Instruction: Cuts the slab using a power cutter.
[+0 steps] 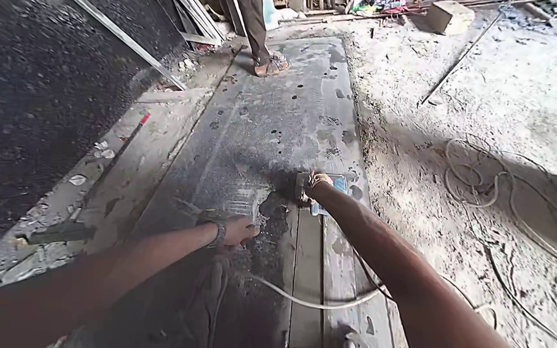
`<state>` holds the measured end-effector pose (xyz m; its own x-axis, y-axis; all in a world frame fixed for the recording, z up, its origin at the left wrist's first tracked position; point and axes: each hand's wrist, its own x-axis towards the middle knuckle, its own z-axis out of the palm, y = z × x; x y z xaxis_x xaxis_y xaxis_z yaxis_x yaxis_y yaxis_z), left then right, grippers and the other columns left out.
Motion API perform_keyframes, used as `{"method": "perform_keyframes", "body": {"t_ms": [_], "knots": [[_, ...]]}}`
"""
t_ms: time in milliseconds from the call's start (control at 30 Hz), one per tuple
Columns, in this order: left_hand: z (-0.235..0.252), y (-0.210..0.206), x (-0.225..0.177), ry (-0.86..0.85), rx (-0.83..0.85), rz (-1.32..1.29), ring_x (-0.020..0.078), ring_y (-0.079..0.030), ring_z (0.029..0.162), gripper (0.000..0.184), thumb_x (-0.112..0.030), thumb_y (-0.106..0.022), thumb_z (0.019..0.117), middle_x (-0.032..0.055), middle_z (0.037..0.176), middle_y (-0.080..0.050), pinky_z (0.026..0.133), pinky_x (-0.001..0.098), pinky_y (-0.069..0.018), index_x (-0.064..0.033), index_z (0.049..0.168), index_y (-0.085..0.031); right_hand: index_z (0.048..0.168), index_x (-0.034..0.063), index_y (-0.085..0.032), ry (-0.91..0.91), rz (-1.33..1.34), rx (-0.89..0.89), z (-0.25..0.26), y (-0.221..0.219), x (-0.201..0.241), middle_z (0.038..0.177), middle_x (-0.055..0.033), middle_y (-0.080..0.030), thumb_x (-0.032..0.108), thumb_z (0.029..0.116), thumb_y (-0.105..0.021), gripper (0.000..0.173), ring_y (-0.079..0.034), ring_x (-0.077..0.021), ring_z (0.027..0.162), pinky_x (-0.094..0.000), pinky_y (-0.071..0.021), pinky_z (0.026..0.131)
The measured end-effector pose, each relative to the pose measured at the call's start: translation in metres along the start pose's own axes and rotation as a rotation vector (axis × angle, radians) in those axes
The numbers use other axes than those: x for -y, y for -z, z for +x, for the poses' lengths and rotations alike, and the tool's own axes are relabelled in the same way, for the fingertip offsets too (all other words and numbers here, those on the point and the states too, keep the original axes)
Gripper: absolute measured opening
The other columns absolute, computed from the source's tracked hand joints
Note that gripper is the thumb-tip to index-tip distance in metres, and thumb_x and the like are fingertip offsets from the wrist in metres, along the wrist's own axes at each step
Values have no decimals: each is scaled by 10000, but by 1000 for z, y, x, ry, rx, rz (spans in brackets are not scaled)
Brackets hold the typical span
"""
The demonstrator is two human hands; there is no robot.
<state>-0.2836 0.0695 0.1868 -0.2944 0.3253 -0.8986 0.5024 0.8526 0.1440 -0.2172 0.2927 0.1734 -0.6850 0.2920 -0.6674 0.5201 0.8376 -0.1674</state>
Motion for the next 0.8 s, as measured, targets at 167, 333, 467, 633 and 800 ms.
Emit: {"method": "perform_keyframes", "body": {"t_ms": [167, 333, 467, 633, 800], "knots": [[33, 20, -6, -150, -3, -11, 193, -574, 709, 494, -387, -335, 1133, 131, 939, -616, 713, 369, -511, 16, 1182, -616, 1315, -62, -608, 0, -149, -31, 54, -13, -8, 1400, -272, -568, 226, 936, -718, 489, -552, -442, 1304, -640, -472, 1011], [73, 26, 13, -225, 45, 67, 231, -598, 768, 531, -411, -334, 1129, 166, 948, -621, 768, 407, -510, 45, 1182, -601, 1372, -50, -568, -2, -79, -52, 56, -19, -13, 1387, -281, -575, 290, 850, -839, 679, -564, -457, 1275, -662, -447, 1020], [97, 46, 18, -276, 42, 129, 274, -646, 847, 542, -415, -351, 1125, 202, 1022, -646, 829, 453, -526, 54, 1233, -600, 1442, -41, -436, -97, -143, -28, 19, -11, -13, 1266, -294, -634, 460, 969, -689, 735, -620, -459, 1203, -626, -473, 990], [141, 70, 9, -364, 72, 222, 241, -672, 861, 543, -427, -353, 1122, 180, 1073, -656, 824, 430, -556, 39, 1234, -607, 1442, -24, -429, -297, -27, 15, -64, -25, -42, 1203, -285, -650, 500, 992, -640, 723, -639, -464, 1151, -640, -483, 971], [174, 79, -2, -467, 90, 242, 290, -680, 926, 530, -386, -358, 1126, 225, 1106, -660, 867, 468, -543, 67, 1232, -610, 1428, -42, -459, -426, 839, -37, -172, -131, -30, 1086, -178, -707, 333, 991, -657, 609, -693, -263, 971, -452, -542, 934]]}}
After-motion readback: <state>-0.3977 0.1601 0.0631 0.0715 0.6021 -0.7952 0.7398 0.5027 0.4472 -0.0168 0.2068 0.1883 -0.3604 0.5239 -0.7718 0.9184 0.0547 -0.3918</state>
